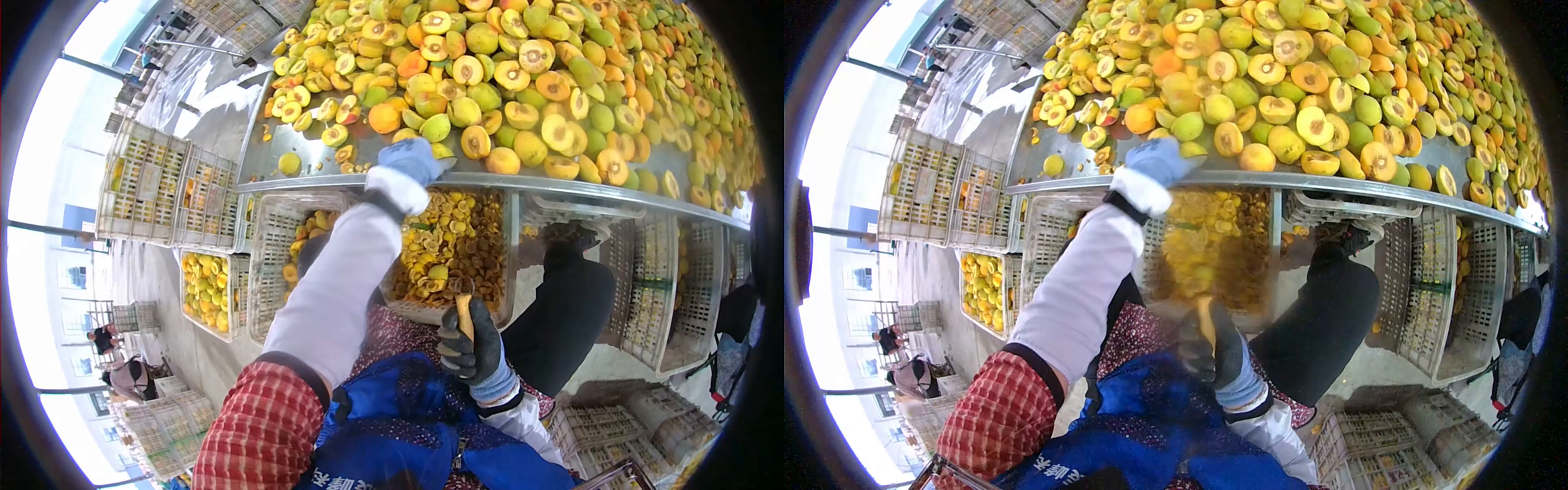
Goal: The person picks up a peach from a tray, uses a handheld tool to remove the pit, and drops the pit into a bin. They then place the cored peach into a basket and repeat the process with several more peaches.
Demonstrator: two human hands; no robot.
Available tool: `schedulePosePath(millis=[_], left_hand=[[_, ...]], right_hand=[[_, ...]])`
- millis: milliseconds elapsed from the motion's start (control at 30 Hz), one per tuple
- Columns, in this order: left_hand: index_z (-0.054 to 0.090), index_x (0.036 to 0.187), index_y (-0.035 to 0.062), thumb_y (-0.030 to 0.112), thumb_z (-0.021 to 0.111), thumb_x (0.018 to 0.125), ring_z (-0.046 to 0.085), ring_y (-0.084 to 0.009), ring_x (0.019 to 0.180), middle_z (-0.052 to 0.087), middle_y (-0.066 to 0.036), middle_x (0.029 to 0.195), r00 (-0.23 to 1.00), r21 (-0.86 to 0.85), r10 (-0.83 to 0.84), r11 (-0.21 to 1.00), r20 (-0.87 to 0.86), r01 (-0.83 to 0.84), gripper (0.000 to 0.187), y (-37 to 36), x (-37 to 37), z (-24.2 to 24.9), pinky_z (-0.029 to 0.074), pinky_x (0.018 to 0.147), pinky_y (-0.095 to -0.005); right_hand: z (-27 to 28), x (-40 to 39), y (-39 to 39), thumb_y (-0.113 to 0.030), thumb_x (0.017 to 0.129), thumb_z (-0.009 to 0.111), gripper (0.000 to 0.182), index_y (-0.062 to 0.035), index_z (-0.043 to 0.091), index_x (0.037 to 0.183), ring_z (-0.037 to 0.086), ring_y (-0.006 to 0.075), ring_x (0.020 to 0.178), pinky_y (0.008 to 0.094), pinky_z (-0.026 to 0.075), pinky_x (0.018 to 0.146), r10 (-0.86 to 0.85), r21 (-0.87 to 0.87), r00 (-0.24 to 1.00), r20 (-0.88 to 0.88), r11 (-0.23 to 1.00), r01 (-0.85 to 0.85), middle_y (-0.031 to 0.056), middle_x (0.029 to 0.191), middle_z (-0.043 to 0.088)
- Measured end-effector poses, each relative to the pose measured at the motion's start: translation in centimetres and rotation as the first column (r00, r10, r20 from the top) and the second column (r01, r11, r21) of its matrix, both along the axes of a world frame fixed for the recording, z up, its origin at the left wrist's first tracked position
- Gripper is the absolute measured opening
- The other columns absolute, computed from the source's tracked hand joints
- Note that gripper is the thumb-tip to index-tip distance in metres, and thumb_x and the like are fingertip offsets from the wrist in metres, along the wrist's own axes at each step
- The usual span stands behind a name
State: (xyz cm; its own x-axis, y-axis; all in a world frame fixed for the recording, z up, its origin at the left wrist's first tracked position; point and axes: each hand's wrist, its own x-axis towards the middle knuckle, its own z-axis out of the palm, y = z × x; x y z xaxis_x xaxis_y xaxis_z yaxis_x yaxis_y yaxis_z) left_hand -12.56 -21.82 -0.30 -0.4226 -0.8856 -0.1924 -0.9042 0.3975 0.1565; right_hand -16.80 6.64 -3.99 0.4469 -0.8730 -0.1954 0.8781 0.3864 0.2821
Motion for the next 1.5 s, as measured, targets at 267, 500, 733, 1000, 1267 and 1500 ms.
schedulePosePath(millis=[267,500,733,1000,1267,1500], left_hand=[[0.054,0.110,0.0023,0.033,0.075,0.062,0.058,-0.0310,0.095,0.058,-0.017,0.107,0.924,0.256,0.055,0.965,-0.378,0.048,0.061,-2.8,1.4,-2.5,0.045,0.084,-0.0374],[0.032,0.132,-0.0004,0.013,0.067,0.065,0.046,-0.0172,0.112,0.048,-0.010,0.120,0.282,0.697,0.666,0.509,-0.690,0.504,0.077,12.2,6.2,2.4,0.040,0.090,-0.0272],[0.044,0.113,0.0019,0.037,0.046,0.091,0.055,-0.0179,0.093,0.055,-0.013,0.101,0.054,0.654,0.731,0.571,-0.680,0.496,0.041,18.9,6.0,2.3,0.044,0.083,-0.0286],[0.048,0.109,-0.0018,0.024,0.042,0.093,0.052,-0.0141,0.090,0.053,-0.010,0.100,0.208,0.531,0.490,0.803,-0.847,0.270,0.031,21.4,5.8,2.8,0.041,0.078,-0.0248],[0.048,0.115,-0.0041,0.024,0.042,0.092,0.050,-0.0151,0.096,0.053,-0.010,0.105,0.253,0.339,0.260,0.869,-0.932,0.359,0.037,21.7,6.8,1.7,0.039,0.084,-0.0257],[0.055,0.102,-0.0024,0.022,0.048,0.092,0.054,-0.0098,0.076,0.058,-0.005,0.087,0.396,0.698,0.576,0.568,-0.715,0.436,0.028,20.0,7.4,2.1,0.043,0.067,-0.0224]], right_hand=[[-0.6,-1.9,-0.8,-0.049,0.092,0.035,0.046,-0.0068,0.053,0.091,0.034,0.0085,0.039,0.0212,0.028,0.032,-0.046,0.200,0.986,-0.162,0.977,0.079,-0.0024,0.056,0.038],[2.6,-1.3,-0.9,-0.044,0.092,0.041,0.038,-0.0071,0.051,0.088,0.038,0.0099,0.035,0.0223,0.030,0.031,-0.132,-0.037,0.471,-0.872,0.978,0.205,-0.0001,0.052,0.044],[4.2,-0.1,0.5,-0.011,0.077,0.058,0.044,0.0051,0.044,0.115,0.058,0.0380,0.070,0.0403,0.045,0.059,-0.384,-0.397,-0.617,-0.687,0.909,-0.124,0.0251,0.079,0.056],[4.1,2.0,2.3,-0.009,0.077,0.054,0.043,0.0057,0.042,0.115,0.057,0.0391,0.068,0.0418,0.044,0.058,-0.376,-0.440,-0.629,-0.681,0.896,-0.059,0.0248,0.075,0.055],[1.1,3.0,4.4,-0.005,0.084,0.049,0.038,0.0058,0.043,0.120,0.058,0.0298,0.079,0.0355,0.046,0.070,-0.242,-0.198,0.345,-0.907,0.967,0.159,0.0218,0.090,0.059],[1.7,2.4,4.6,-0.010,0.083,0.055,0.042,0.0075,0.044,0.119,0.058,0.0329,0.077,0.0373,0.046,0.068,-0.413,-0.408,-0.582,-0.700,0.901,-0.149,0.0208,0.085,0.059]])
